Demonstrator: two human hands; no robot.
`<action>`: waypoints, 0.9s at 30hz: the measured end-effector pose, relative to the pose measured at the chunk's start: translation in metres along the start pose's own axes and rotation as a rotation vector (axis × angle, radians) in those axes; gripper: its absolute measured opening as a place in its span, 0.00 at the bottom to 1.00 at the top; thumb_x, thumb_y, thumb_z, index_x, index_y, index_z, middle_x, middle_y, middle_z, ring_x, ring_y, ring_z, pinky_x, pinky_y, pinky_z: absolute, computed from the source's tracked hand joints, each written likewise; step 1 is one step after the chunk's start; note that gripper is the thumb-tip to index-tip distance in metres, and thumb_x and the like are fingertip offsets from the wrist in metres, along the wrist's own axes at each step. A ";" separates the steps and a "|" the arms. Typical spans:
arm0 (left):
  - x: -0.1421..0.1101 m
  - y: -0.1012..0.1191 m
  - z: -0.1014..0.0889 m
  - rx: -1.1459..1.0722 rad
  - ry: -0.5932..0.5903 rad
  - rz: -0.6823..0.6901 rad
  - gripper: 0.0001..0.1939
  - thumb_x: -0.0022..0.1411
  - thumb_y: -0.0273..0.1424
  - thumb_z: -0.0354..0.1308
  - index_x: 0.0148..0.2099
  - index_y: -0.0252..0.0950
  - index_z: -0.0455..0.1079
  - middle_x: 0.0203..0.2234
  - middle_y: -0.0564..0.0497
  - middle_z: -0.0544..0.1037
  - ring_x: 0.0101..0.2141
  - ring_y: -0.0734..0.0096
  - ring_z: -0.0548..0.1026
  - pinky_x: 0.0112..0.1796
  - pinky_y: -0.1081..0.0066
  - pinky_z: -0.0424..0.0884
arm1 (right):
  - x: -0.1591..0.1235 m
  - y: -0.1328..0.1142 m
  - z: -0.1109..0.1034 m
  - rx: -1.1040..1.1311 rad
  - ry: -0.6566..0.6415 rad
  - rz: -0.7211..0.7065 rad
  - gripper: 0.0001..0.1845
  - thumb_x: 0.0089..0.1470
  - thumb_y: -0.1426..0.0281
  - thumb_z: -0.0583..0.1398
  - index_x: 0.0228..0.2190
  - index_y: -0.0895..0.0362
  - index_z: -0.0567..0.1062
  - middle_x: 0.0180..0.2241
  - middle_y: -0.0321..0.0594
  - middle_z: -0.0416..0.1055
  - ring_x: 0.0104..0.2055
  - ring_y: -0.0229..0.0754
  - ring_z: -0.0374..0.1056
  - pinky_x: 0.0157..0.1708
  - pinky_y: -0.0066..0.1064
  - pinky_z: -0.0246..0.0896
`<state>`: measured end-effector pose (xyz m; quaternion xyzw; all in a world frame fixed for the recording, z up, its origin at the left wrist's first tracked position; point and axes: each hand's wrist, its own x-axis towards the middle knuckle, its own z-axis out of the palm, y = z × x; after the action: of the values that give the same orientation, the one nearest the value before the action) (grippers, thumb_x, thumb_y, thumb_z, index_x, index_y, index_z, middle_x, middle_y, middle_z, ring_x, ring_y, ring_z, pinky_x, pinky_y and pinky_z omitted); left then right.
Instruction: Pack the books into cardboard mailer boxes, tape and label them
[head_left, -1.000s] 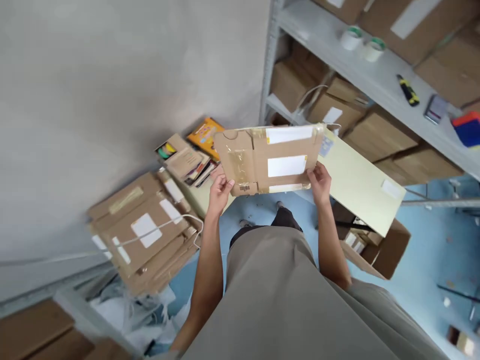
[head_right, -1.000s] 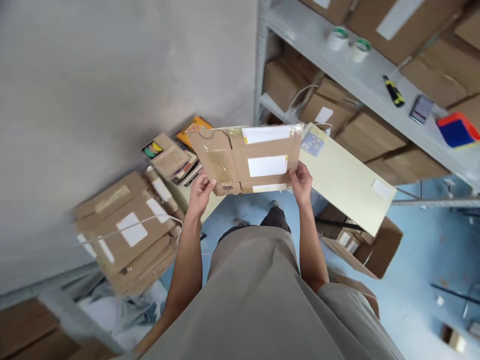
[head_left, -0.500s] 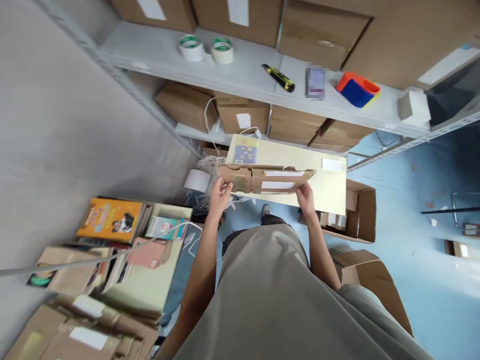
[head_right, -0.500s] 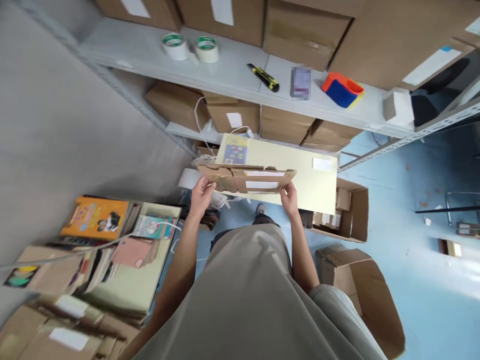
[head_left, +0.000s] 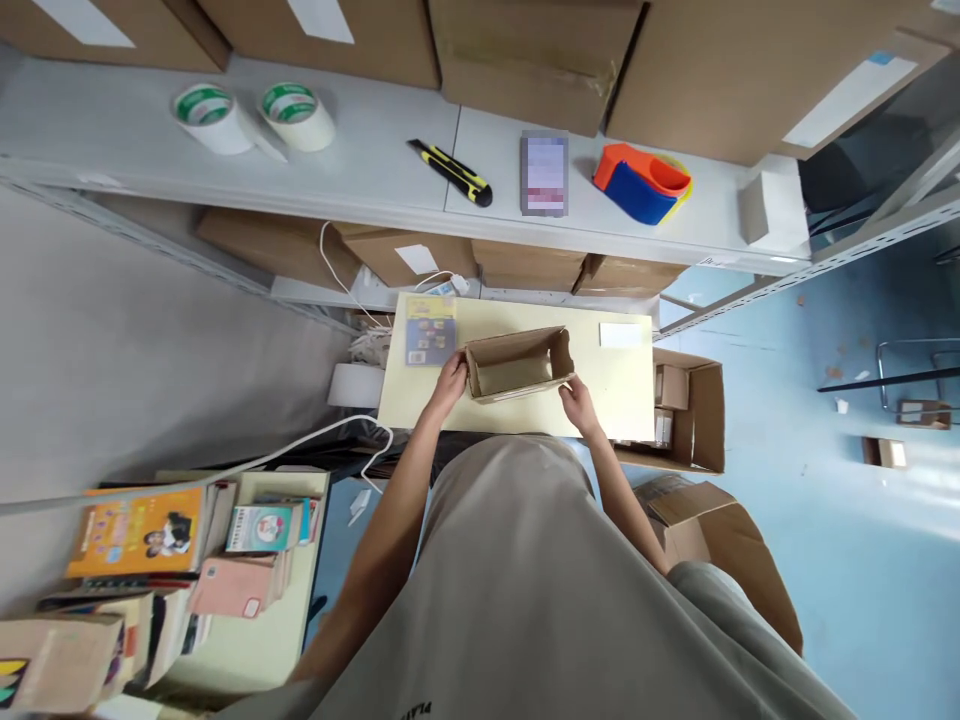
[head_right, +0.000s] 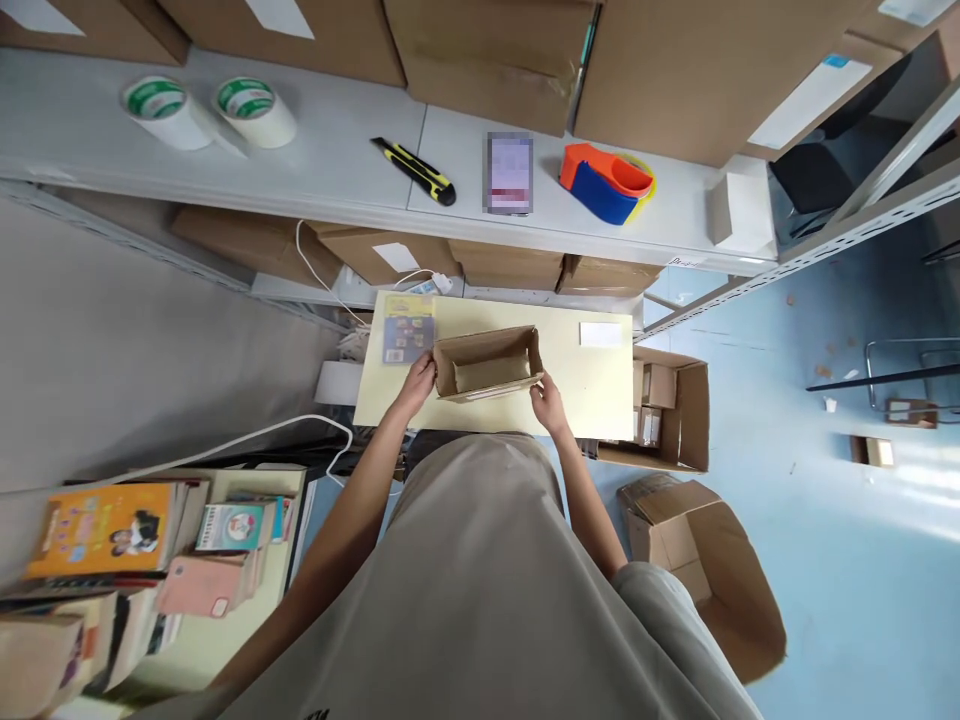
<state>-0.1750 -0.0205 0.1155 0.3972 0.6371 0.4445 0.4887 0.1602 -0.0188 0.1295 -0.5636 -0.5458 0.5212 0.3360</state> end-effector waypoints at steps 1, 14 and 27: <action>0.001 -0.001 0.001 -0.027 0.006 -0.047 0.20 0.71 0.43 0.60 0.58 0.39 0.80 0.54 0.40 0.87 0.62 0.50 0.82 0.65 0.54 0.80 | -0.001 -0.001 -0.002 0.018 -0.004 0.025 0.34 0.61 0.47 0.61 0.60 0.53 0.83 0.64 0.53 0.84 0.69 0.61 0.77 0.73 0.59 0.72; -0.036 0.004 -0.002 -0.281 0.029 -0.216 0.41 0.57 0.60 0.80 0.62 0.40 0.81 0.63 0.38 0.86 0.66 0.43 0.82 0.64 0.50 0.81 | 0.038 -0.018 -0.021 0.066 -0.022 0.185 0.43 0.53 0.26 0.69 0.47 0.51 0.81 0.52 0.49 0.86 0.52 0.54 0.81 0.54 0.46 0.81; -0.032 0.016 -0.009 0.079 -0.037 0.068 0.16 0.66 0.46 0.73 0.48 0.42 0.82 0.56 0.41 0.84 0.65 0.47 0.82 0.70 0.49 0.77 | 0.027 -0.034 -0.026 -0.045 0.054 -0.004 0.35 0.58 0.30 0.71 0.41 0.49 0.81 0.60 0.52 0.79 0.65 0.60 0.77 0.53 0.50 0.86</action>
<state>-0.1765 -0.0473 0.1407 0.4457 0.6313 0.4277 0.4689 0.1725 0.0186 0.1617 -0.5838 -0.5493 0.4927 0.3387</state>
